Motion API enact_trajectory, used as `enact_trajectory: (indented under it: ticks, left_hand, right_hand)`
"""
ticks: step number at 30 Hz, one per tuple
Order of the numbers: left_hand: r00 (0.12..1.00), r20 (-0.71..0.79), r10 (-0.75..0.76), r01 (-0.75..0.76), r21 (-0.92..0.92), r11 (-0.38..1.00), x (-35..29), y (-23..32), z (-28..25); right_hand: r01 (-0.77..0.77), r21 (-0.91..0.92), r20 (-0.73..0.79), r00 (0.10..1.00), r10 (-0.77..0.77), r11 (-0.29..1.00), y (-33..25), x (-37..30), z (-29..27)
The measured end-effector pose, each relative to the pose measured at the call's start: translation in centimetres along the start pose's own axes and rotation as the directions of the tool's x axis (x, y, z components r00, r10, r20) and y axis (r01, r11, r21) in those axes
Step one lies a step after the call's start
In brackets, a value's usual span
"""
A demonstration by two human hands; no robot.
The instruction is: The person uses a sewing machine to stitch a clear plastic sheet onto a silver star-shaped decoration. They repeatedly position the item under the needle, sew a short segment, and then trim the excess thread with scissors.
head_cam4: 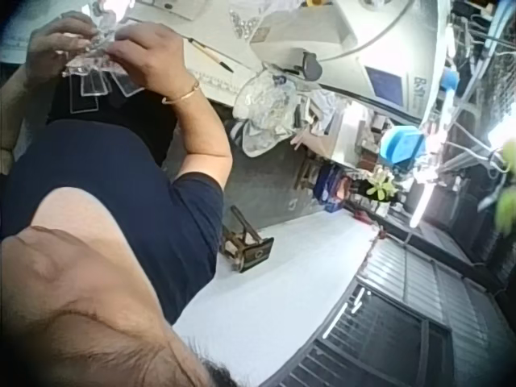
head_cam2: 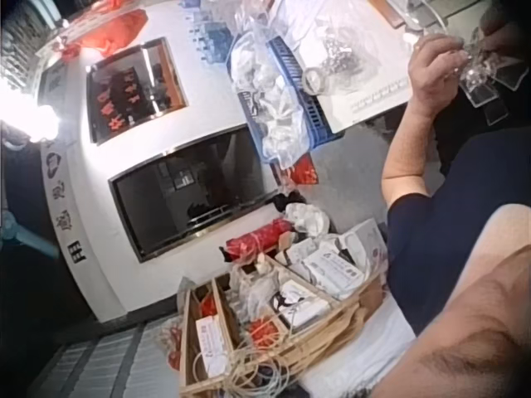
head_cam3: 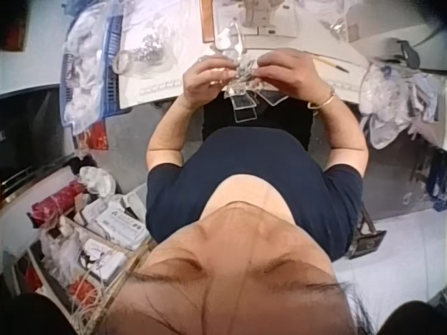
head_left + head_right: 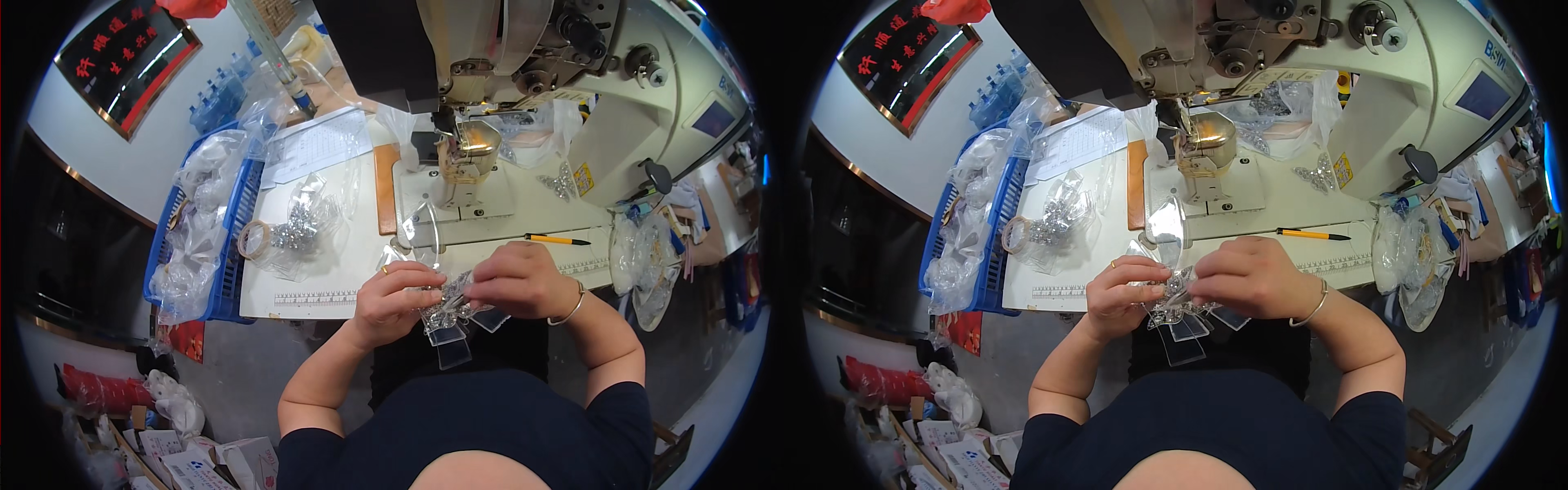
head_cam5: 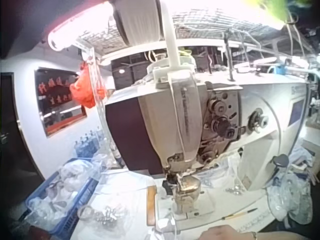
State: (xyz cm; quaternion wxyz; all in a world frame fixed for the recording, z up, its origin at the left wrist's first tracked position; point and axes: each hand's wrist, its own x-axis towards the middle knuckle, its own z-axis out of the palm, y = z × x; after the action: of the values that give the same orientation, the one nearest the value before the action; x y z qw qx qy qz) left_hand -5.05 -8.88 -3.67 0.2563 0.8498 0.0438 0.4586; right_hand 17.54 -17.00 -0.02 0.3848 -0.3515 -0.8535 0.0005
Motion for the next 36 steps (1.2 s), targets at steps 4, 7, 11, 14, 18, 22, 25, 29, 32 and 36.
enact_trajectory:
  ticks: [4, 7, 11, 14, 18, 22, 25, 29, 32, 36]
  left_hand:
    - [0.995, -0.007, 0.099, -0.098, 0.071, 0.993, 0.2, 0.3, -0.8]
    - [0.972, 0.079, 0.222, -0.232, 0.147, 0.962, 0.8, 0.4, -1.4]
    - [0.923, 0.137, 0.36, -0.385, 0.34, 0.858, 1.0, 0.8, -1.2]
    - [0.912, 0.112, 0.394, -0.394, 0.502, 0.77, -0.4, 0.8, -0.7]
    - [0.954, -0.14, 0.264, -0.102, 0.679, 0.727, -2.5, 0.7, 0.8]
    - [0.577, -0.446, -0.685, 0.317, -0.65, 0.691, -4.0, 3.1, 3.7]
    - [0.688, 0.257, -0.678, 0.176, -0.966, -0.187, -4.7, 2.9, 2.8]
    - [0.669, 0.042, -0.742, 0.163, -0.982, 0.092, -2.4, 2.2, 3.7]
    - [0.682, -0.147, -0.716, -0.067, -0.988, 0.139, -1.8, 0.9, 4.2]
    - [0.749, -0.201, -0.631, -0.183, -0.979, 0.094, -1.5, 0.1, 5.4]
  right_hand:
    - [-0.371, 0.363, -0.178, 0.873, 0.454, 0.855, 0.1, -0.9, -1.0]
    - [-0.429, 0.475, 0.015, 0.877, 0.48, 0.769, 0.6, -0.8, -0.6]
    - [-0.56, 0.539, 0.41, 0.827, 0.385, 0.63, 0.4, 0.0, 0.1]
    - [-0.678, 0.602, 0.568, 0.735, 0.371, 0.423, 0.5, 0.2, 0.7]
    - [-0.674, 0.508, 0.46, 0.739, 0.493, 0.536, -0.1, 0.9, 1.9]
    - [-0.576, 0.308, 0.313, 0.813, 0.491, 0.757, -0.6, 2.7, 0.1]
    - [-0.477, 0.239, 0.343, 0.856, 0.386, 0.846, 0.0, 3.4, 0.1]
    - [-0.357, 0.182, 0.325, 0.901, 0.287, 0.916, -0.5, 4.7, 0.5]
    - [-0.365, 0.183, -0.184, 0.9, 0.396, 0.913, 0.3, 4.7, -0.4]
    - [-0.551, 0.374, -0.412, 0.622, 0.666, 0.746, 2.2, 0.3, 1.3]
